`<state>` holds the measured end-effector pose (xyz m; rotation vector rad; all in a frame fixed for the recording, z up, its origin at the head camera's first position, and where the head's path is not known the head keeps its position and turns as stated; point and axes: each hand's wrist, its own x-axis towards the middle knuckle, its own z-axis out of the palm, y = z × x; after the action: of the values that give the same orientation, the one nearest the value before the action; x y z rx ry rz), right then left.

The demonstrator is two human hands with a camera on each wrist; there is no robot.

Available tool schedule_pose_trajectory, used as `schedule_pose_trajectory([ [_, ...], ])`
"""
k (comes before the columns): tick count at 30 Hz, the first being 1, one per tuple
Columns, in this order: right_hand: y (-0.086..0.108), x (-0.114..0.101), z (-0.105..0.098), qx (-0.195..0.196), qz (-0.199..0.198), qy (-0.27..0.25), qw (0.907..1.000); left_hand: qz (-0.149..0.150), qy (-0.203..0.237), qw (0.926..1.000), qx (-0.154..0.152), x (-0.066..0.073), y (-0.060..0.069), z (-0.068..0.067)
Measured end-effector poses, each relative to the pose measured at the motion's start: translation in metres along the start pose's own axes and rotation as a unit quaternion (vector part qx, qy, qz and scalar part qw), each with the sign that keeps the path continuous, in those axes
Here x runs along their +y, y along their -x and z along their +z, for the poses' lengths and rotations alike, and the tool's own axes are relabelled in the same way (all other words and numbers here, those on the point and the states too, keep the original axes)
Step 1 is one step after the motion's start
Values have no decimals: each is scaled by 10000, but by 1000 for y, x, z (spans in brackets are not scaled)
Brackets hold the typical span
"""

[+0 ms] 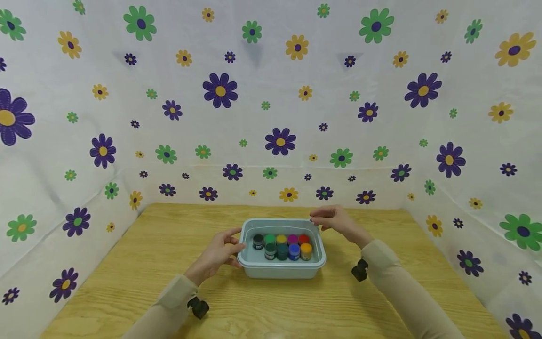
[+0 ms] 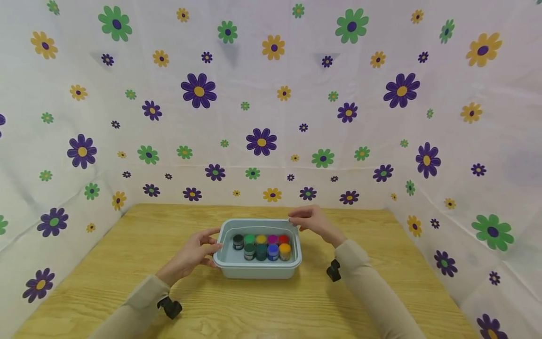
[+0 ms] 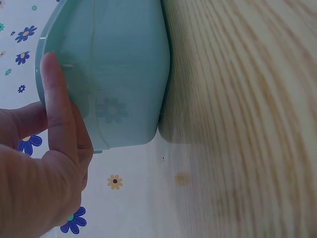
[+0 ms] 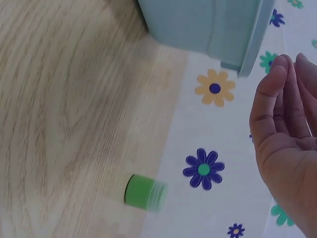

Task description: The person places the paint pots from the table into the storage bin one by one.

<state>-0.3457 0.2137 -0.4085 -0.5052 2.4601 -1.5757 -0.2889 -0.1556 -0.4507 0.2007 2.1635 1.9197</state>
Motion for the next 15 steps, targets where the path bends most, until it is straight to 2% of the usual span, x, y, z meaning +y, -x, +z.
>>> schedule_pose_trajectory([
  [8,4,14,-22,548,178,101,9983,10,24,10000,-41,2,-3,-4],
  [11,7,20,-29,628,217,168,9976,37,21,10000,-26,2,-4,-5],
  [15,12,31,-38,743,332,-10,9967,12,36,10000,-35,-1,-4,-4],
])
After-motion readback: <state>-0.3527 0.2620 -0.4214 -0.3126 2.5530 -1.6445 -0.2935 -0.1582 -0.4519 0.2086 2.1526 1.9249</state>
